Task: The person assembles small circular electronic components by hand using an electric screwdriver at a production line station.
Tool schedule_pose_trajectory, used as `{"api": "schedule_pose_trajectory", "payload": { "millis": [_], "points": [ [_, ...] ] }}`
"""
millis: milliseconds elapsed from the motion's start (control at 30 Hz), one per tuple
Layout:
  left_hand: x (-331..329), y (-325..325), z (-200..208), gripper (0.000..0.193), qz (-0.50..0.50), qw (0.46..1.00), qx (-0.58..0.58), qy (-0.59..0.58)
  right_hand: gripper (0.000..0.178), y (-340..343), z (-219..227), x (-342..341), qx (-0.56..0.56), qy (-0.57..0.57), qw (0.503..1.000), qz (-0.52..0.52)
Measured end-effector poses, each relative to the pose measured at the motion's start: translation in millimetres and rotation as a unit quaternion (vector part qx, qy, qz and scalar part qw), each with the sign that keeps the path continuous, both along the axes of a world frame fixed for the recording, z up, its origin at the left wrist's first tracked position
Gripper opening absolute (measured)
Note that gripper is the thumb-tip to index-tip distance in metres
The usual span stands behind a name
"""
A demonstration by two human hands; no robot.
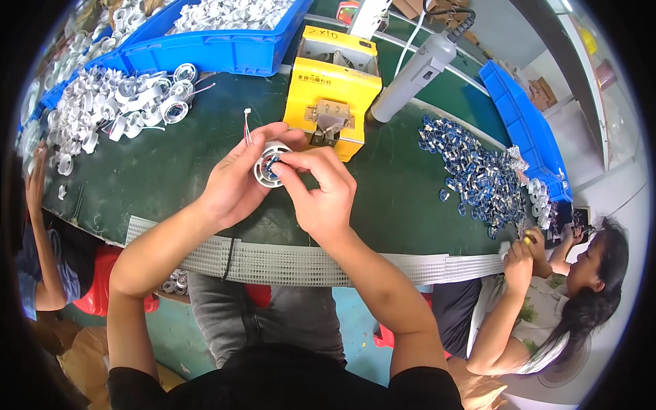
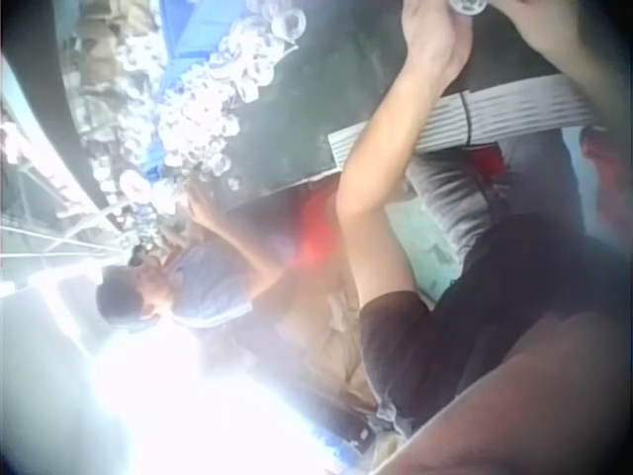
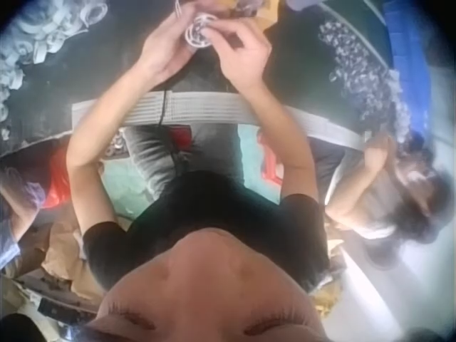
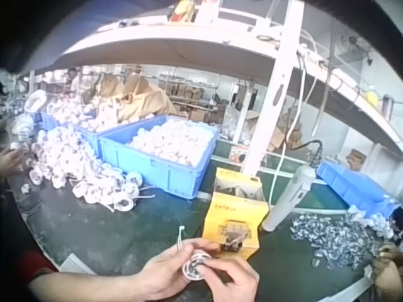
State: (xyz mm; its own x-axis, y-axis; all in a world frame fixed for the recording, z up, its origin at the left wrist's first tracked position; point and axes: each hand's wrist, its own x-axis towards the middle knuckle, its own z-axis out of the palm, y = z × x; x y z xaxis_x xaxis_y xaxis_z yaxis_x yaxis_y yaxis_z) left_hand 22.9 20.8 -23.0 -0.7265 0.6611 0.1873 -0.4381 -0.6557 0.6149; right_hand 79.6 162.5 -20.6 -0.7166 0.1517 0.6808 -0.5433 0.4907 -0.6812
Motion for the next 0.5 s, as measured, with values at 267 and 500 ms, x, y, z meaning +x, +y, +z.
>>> {"api": "schedule_pose_trajectory", "payload": {
  "millis": [267,500],
  "points": [
    [7,-2,12,0.038,0.012,1.0,-0.007,-0.02,0.03,0,0,0,-0.267,-0.204,0.932,0.138],
    [-6,-11,10,0.018,0.208,0.965,-0.154,0.046,0.027,17,1,-3,-0.248,-0.139,0.955,0.086]
  ]
}}
